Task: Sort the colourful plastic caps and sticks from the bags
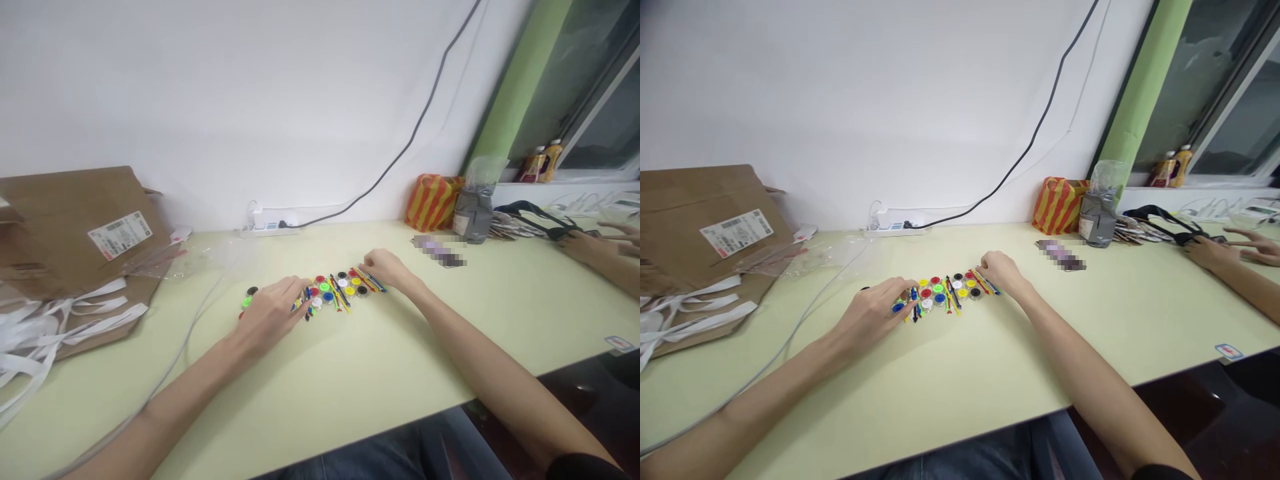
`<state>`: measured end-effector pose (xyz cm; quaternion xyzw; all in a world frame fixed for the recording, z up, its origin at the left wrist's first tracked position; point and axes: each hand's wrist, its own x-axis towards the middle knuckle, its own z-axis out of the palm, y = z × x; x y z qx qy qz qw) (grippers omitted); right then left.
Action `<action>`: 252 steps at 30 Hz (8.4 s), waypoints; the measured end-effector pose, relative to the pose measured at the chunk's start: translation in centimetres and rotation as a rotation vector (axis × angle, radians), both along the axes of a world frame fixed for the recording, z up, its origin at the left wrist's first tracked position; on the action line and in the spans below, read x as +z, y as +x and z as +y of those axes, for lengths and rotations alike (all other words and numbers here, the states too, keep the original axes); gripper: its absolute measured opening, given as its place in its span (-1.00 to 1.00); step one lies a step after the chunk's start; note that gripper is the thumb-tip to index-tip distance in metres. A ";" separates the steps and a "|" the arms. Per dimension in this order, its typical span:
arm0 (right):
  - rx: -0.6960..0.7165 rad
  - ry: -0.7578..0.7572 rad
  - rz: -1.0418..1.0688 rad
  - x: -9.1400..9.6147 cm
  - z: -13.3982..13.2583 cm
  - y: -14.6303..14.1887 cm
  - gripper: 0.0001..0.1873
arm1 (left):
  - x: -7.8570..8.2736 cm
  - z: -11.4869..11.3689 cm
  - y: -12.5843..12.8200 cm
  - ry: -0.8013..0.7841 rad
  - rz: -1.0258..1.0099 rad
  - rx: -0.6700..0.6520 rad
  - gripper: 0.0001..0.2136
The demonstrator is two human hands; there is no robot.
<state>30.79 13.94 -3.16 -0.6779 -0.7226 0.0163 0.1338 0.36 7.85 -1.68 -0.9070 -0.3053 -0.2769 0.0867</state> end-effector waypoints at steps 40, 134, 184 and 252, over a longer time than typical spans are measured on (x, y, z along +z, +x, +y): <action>0.404 0.220 0.582 4.0 -4.4 -5.1 -0.89 | 0.2 -0.3 0.3 0.040 0.001 -0.058 -0.78; 0.014 0.403 0.790 0.4 -0.2 1.3 -0.82 | 0.1 7.4 -9.5 -0.117 -0.038 0.641 -0.47; -0.042 0.411 0.685 0.3 0.6 0.4 -0.79 | -2.2 10.5 -10.0 -0.361 0.129 0.555 -0.79; 0.015 0.193 0.647 -5.2 4.4 3.8 -0.54 | -4.4 11.6 -11.1 -0.424 0.177 0.502 -0.45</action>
